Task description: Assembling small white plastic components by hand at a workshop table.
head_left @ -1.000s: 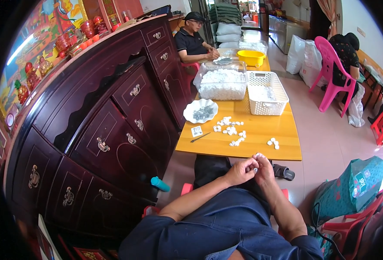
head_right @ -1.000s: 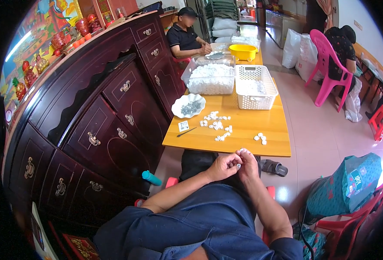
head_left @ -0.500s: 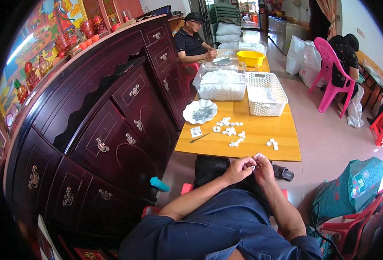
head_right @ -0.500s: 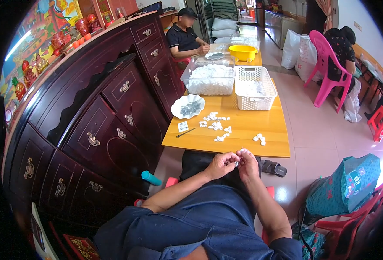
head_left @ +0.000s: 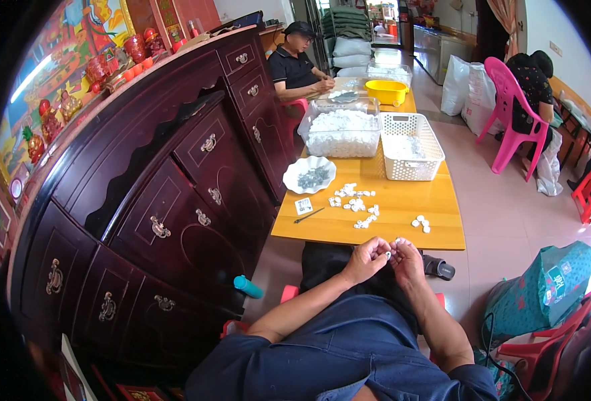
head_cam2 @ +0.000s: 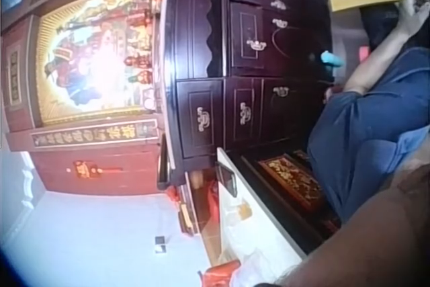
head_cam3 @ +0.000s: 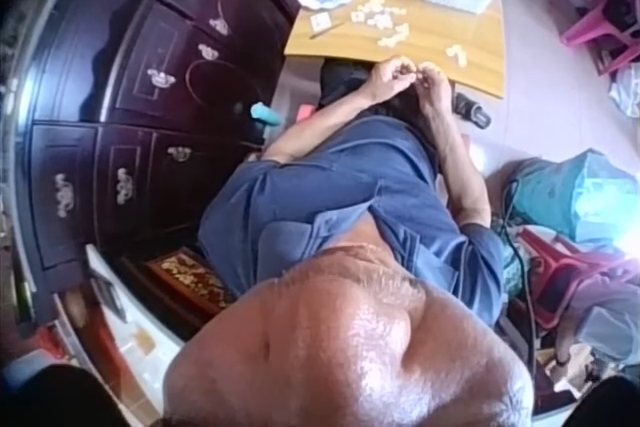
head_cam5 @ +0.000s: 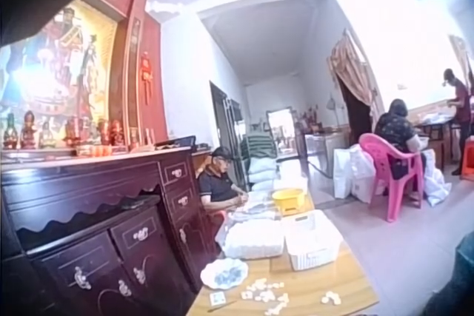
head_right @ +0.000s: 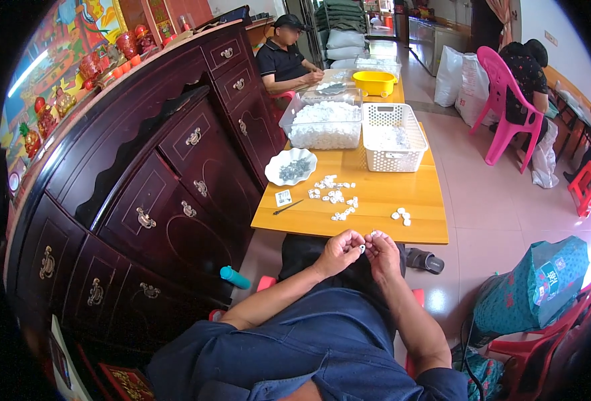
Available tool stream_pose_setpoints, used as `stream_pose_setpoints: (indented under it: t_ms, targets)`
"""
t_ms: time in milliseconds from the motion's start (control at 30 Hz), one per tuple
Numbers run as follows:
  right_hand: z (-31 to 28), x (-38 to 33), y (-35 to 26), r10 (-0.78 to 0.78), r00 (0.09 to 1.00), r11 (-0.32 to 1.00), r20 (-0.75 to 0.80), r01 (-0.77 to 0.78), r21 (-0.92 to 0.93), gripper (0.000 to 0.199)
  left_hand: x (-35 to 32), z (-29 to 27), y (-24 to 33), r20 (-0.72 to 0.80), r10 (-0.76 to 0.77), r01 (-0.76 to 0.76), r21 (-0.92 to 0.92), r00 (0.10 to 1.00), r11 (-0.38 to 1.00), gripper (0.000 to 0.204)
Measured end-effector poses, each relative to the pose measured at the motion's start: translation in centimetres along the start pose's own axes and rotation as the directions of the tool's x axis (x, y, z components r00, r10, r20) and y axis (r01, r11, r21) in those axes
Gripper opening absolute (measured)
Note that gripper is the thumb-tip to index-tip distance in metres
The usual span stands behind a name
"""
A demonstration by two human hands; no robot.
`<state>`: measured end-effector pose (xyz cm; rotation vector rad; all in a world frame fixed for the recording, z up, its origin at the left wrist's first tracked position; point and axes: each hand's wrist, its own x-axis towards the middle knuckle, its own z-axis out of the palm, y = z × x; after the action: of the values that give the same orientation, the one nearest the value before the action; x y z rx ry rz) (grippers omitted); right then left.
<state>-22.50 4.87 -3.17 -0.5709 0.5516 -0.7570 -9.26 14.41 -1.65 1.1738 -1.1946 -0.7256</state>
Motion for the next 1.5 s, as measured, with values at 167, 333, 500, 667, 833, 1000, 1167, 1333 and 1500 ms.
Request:
stream_pose_setpoints:
  t_ms: [167,333,500,667,833,1000,1167,1333,1500]
  targets:
    - [0.2,-0.4,0.0,0.006,0.999,1.000,-0.034,-0.006,-0.008,0.008,-0.4,0.1,-0.4,0.015,0.017,-0.017,0.040,1.000,0.999,0.011]
    - [0.4,-0.7,-0.1,-0.030,1.000,0.999,0.005,0.030,-0.025,0.008,-0.3,0.2,0.3,0.004,0.006,-0.006,0.058,1.000,0.998,0.012]
    - [0.5,-0.4,-0.2,-0.039,0.999,0.998,0.018,0.040,-0.055,0.008,0.2,-0.4,-0.1,-0.003,0.011,-0.011,0.004,1.000,1.000,0.015]
    - [0.8,-0.6,-0.4,-0.060,0.998,0.996,0.029,0.062,-0.067,0.009,0.4,-1.0,0.1,-0.005,-0.062,0.061,-0.078,0.998,0.995,0.018]
    - [0.8,-1.0,0.0,-0.113,0.991,0.988,0.075,0.120,-0.098,0.010,0.3,-1.6,0.9,-0.101,-0.025,0.028,0.032,0.995,0.999,0.015]
    - [1.0,-1.6,0.2,-0.190,0.973,0.941,0.130,0.218,-0.258,0.015,0.6,-2.5,1.4,-0.131,-0.089,0.084,-0.041,0.987,0.996,0.011]
    - [1.1,-0.9,0.6,-0.196,0.962,0.903,0.191,0.253,-0.347,0.020,1.0,-3.2,1.5,-0.144,-0.099,0.087,-0.087,0.985,0.992,0.008]
    - [1.6,-0.5,0.7,-0.187,0.951,0.897,0.246,0.267,-0.352,0.019,1.2,-3.1,2.0,-0.139,-0.096,0.092,-0.034,0.986,0.995,0.011]
    - [1.1,-0.8,0.7,-0.135,0.971,0.898,0.199,0.205,-0.389,0.016,1.3,-2.5,2.4,-0.119,-0.085,0.082,-0.029,0.989,0.996,0.011]
